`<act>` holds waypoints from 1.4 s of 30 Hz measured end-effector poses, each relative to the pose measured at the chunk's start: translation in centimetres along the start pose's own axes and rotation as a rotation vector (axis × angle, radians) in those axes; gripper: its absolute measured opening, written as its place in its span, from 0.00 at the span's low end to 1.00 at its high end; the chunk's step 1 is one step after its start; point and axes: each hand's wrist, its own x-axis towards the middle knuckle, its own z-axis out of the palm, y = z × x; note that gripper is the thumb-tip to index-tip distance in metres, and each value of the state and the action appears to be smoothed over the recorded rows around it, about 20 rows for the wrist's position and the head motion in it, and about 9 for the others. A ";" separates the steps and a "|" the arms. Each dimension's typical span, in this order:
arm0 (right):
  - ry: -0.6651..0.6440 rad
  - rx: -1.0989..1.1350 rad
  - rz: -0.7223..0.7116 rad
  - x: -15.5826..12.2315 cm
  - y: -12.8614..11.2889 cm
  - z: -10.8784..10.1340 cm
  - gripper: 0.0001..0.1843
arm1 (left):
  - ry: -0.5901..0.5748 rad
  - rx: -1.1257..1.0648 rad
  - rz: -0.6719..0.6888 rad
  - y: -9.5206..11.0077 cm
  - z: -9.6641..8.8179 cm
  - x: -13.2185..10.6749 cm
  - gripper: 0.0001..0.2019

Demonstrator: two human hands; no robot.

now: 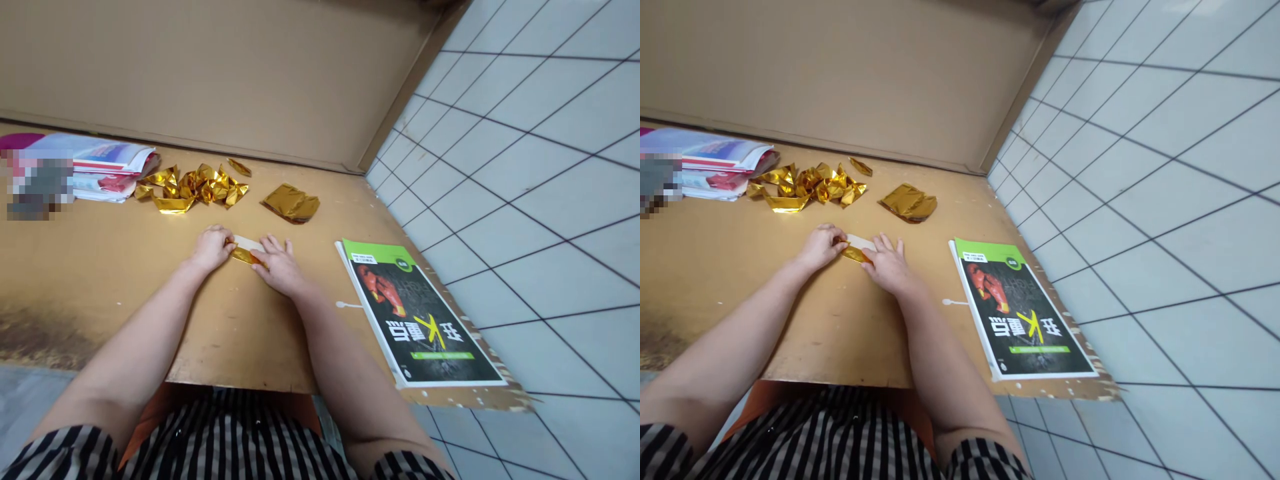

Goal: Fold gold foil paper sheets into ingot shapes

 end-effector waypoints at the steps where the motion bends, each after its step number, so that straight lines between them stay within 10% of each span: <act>1: 0.007 -0.001 0.001 0.1 0.0 0.1 0.19 | 0.006 0.017 0.005 0.2 -0.1 0.0 0.07; 18: 0.090 0.293 0.073 0.2 4.7 0.5 0.29 | -0.127 0.124 0.215 3.5 -0.1 -1.4 0.10; 26: 0.125 0.402 -0.025 0.0 5.1 0.1 0.12 | -0.131 0.143 0.172 4.3 -0.5 -1.6 0.10; 42: 0.096 0.418 -0.006 -0.2 5.5 0.1 0.10 | -0.154 0.183 0.240 4.9 -0.4 -2.1 0.11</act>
